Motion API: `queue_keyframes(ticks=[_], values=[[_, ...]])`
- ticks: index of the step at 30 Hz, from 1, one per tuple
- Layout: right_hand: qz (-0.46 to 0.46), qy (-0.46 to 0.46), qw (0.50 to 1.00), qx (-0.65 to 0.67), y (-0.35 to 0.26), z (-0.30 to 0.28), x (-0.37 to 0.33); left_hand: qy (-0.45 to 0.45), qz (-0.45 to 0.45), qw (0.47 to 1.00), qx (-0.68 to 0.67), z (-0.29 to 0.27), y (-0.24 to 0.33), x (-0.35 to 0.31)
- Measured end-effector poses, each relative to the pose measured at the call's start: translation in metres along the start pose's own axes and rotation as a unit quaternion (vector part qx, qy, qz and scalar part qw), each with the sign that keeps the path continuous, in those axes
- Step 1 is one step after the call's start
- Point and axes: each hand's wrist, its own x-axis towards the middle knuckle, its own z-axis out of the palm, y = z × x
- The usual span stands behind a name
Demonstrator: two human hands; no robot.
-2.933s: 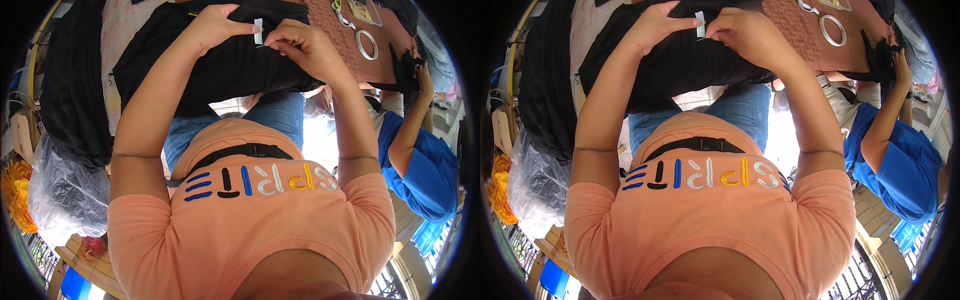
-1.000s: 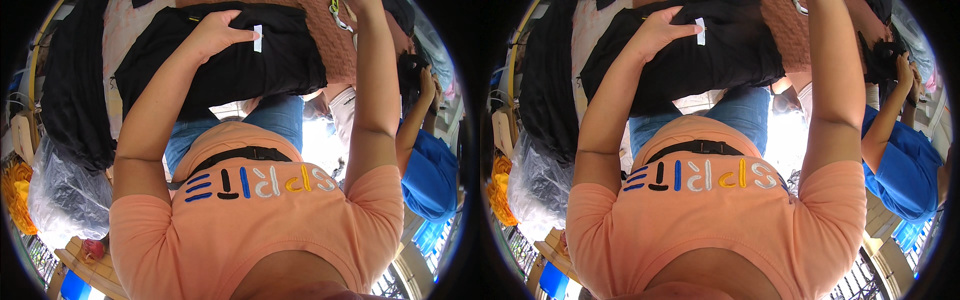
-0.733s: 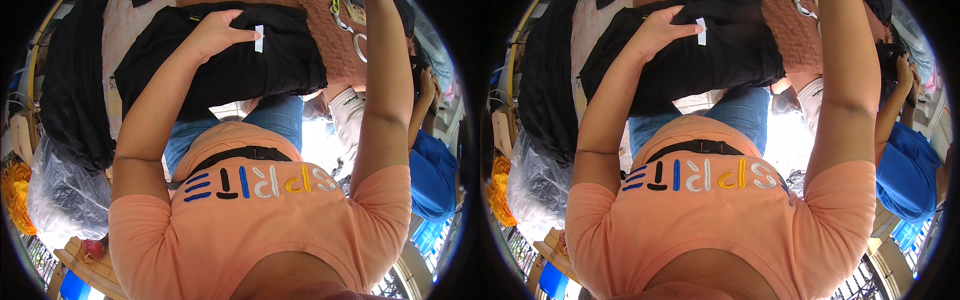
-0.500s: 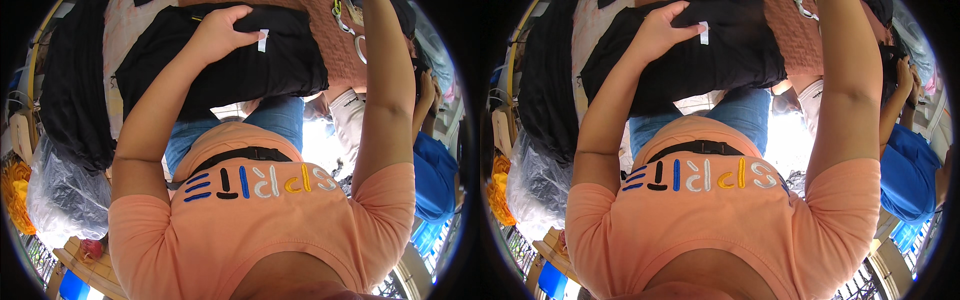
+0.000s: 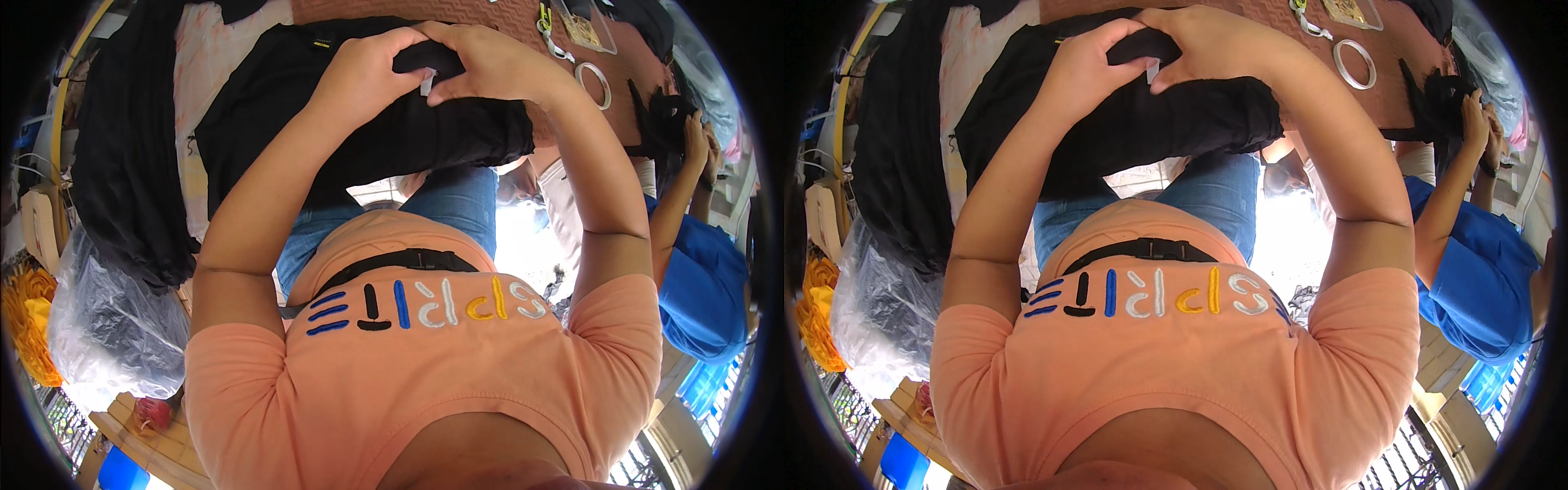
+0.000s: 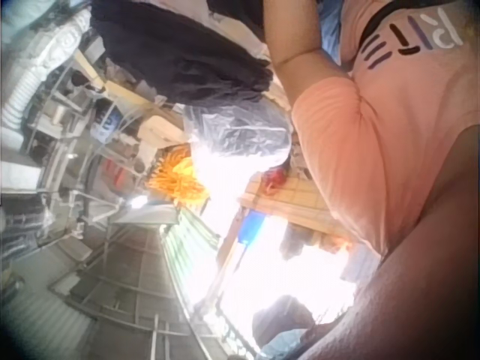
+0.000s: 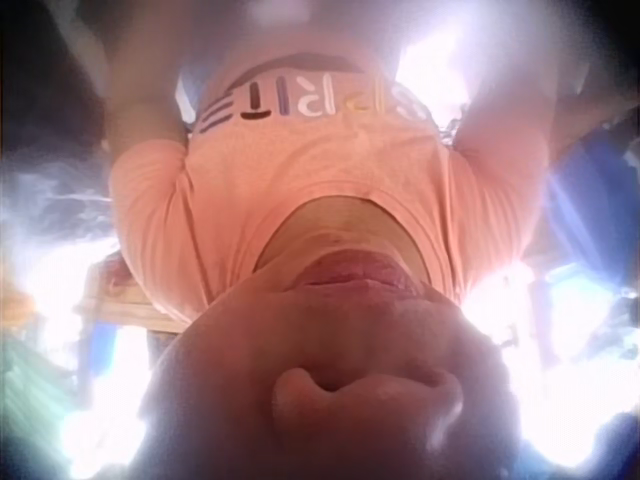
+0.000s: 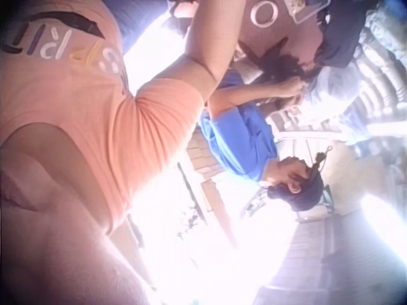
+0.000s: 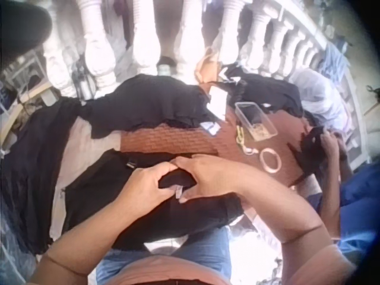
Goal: The person labels a garment by first positioning a guide template on the chest area of a black shirt, then applying a small piece of white adhesive tape followed by a larger white label using a small applicator tool.
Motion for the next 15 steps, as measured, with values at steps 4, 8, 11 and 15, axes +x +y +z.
queue_keyframes(ticks=[4, 8, 11, 15], values=[[0.038, -0.01, 0.997, 0.066, 0.023, -0.005, -0.006, 0.141, 0.117, 0.982, -0.04, 0.001, 0.018, -0.018], [0.005, 0.039, 0.998, 0.04, -0.001, -0.017, -0.011, -0.096, -0.135, 0.887, -0.43, 0.012, 0.028, -0.055], [-0.109, 0.13, 0.983, -0.075, -0.03, -0.017, -0.009, -0.096, -0.251, 0.719, -0.641, 0.015, 0.008, -0.034], [-0.139, 0.2, 0.956, -0.161, -0.048, -0.05, 0.016, 0.092, -0.191, 0.801, -0.561, -0.028, 0.027, 0.053]])
